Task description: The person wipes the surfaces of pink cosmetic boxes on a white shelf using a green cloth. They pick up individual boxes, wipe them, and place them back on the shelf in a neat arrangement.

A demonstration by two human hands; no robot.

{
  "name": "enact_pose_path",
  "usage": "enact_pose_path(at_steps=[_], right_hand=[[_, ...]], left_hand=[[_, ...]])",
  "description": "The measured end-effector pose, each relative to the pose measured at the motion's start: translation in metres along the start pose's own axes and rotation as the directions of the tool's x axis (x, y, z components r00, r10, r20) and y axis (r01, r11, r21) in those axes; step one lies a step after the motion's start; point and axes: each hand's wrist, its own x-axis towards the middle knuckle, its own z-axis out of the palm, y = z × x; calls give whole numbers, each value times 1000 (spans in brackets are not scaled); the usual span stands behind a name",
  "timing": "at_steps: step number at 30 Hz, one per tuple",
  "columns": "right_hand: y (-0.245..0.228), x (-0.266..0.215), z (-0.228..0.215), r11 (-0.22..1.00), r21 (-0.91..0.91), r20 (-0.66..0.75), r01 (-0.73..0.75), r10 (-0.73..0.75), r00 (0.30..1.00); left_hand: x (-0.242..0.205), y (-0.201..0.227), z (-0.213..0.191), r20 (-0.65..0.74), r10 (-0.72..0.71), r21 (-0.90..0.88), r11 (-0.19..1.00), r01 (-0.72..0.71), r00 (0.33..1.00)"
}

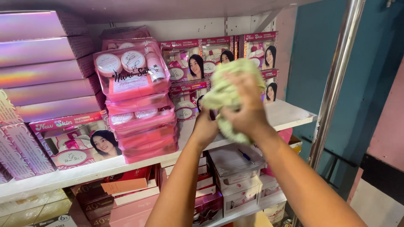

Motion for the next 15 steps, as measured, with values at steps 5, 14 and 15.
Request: enact_pose_path(at_steps=[5, 14, 15], right_hand=[[-3, 13, 7, 970, -122, 302, 209, -164, 939], [134, -19, 4, 451, 603, 239, -658, 685, 688], [145, -25, 1, 110, 642, 452, -758, 745, 491]], left_hand=[[2, -5, -1, 60, -88, -109, 990, 94, 994], [5, -17, -7, 27, -98, -307, 946, 102, 995], [6, -19, -7, -10, -145, -388, 913, 130, 989]])
